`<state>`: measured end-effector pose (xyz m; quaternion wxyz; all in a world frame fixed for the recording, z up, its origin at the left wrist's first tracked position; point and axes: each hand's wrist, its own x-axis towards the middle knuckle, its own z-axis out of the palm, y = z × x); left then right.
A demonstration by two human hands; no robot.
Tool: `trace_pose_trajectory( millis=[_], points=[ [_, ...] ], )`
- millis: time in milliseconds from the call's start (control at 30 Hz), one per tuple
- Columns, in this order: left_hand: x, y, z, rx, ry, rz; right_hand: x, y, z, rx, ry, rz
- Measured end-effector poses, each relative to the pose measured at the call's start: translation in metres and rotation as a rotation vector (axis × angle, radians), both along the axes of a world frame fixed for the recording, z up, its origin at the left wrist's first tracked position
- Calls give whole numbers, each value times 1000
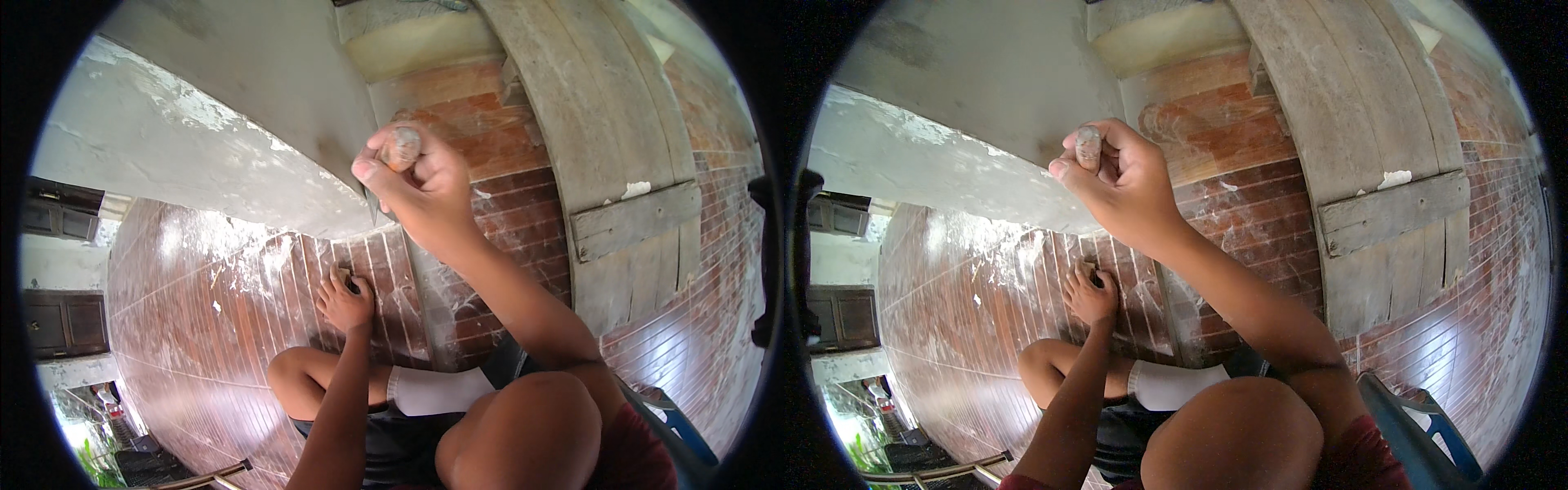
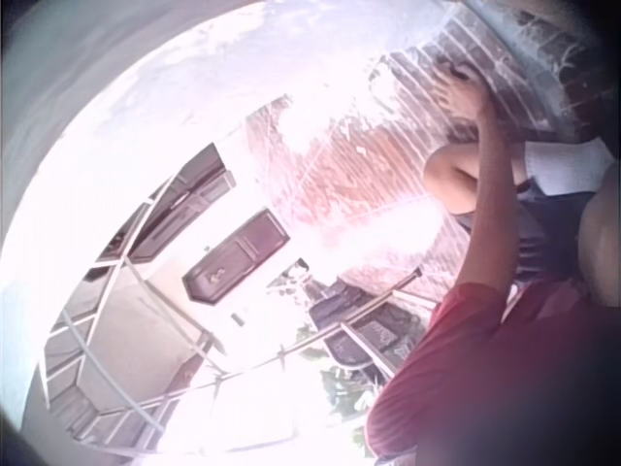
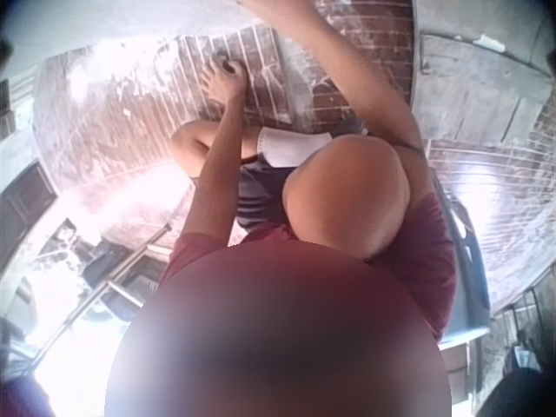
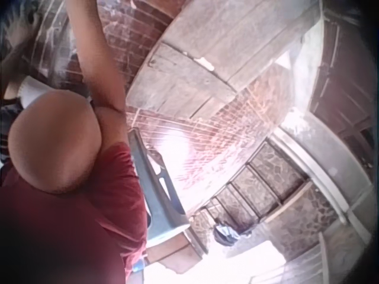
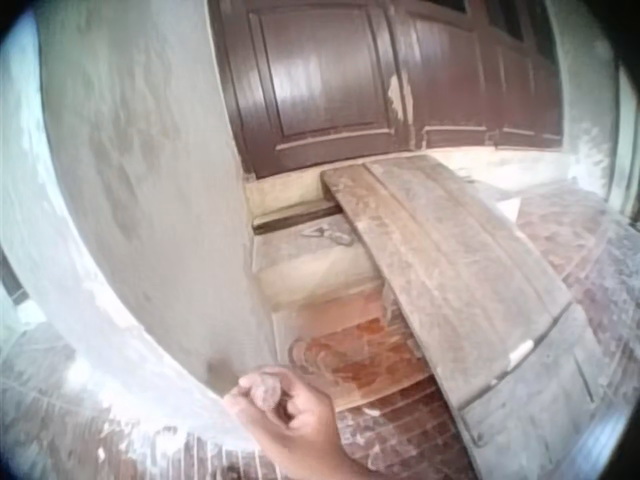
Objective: The person sits on the floor and smooths a vertical wall surface using a sanding block and a putty knife. They alternate between sanding the wall and scraping the surface with the putty knife, occasionally cleaning the tool on the wall.
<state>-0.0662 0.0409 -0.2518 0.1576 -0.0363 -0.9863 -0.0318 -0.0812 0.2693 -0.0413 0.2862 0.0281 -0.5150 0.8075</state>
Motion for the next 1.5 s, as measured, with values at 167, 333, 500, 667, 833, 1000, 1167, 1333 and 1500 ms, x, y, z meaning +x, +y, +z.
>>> trace_pose_trajectory(
  millis=[167,333,500,667,833,1000,1167,1333,1500],
  points=[
    [0,0,0,-9,-5,10,1,-2,-6,2,-40,27],
    [0,0,-1,5,53,-25,0,1,-3,-30,144,-44],
    [0,0,-1,-28,27,9,-2,-1,-3,-7,-42,11],
    [-1,0,-1,-12,12,13,-5,-9,-6,159,70,-26],
    [-1,-1,-1,-10,-12,5,-5,-7,0,57,158,-47],
    [0,0,0,-6,-6,21,-9,9,5,19,31,63],
    [1,1,1,-10,-1,20,-5,12,7,-12,62,39],
    [1,0,1,6,35,-18,-3,7,7,23,71,4],
    [1,0,1,-22,47,3,1,8,15,0,98,48]
  ],
)
